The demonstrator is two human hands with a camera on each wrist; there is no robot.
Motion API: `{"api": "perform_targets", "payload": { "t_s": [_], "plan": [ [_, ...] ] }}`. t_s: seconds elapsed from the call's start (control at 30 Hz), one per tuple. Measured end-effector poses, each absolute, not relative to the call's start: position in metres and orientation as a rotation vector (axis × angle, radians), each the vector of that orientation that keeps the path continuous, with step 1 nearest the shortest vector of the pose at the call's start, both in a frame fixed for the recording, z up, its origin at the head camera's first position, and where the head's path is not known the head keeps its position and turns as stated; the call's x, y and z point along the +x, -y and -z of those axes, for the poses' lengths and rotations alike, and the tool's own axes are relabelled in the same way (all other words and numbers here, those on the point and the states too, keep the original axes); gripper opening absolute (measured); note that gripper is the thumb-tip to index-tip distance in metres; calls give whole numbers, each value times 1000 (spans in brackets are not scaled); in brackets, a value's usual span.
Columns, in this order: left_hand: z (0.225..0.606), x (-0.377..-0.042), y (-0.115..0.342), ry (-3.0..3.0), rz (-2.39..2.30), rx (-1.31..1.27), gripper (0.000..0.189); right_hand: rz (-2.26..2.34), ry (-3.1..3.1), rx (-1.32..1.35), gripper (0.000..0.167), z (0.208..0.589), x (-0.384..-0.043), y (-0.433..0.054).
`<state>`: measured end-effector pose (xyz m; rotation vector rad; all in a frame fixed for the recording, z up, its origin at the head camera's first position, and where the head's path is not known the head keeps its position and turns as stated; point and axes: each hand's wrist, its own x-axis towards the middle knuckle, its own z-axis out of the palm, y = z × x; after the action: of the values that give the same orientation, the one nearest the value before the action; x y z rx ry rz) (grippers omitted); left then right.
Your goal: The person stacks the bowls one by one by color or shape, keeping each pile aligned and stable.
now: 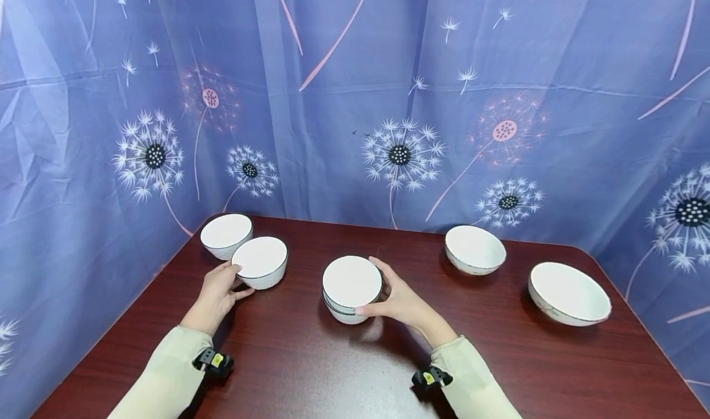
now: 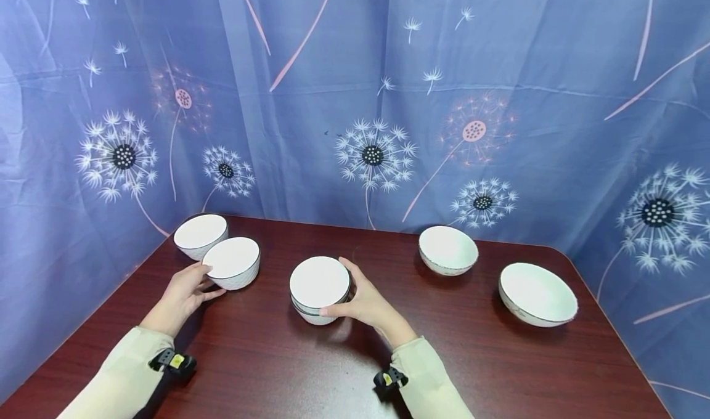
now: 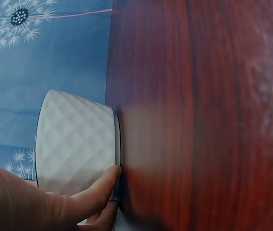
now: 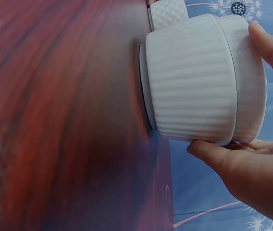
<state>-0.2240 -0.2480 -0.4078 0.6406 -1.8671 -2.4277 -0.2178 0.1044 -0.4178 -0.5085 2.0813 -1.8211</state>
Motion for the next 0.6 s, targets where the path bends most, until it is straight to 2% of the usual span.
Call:
{"api": "perform_targets", "payload": {
  "t_s": [0.3, 0.5, 0.6],
  "plan": [
    [407, -222, 248, 1836, 2419, 648, 56, 1824, -2077, -500, 107, 419, -217, -104],
    [408, -224, 248, 1847, 2383, 661, 35, 1817, -2068, -495, 106, 418, -217, -105],
    [406, -225, 247, 1871, 2374, 629, 38, 1822, -2064, -495, 107, 418, -218, -106]
  ]
}}
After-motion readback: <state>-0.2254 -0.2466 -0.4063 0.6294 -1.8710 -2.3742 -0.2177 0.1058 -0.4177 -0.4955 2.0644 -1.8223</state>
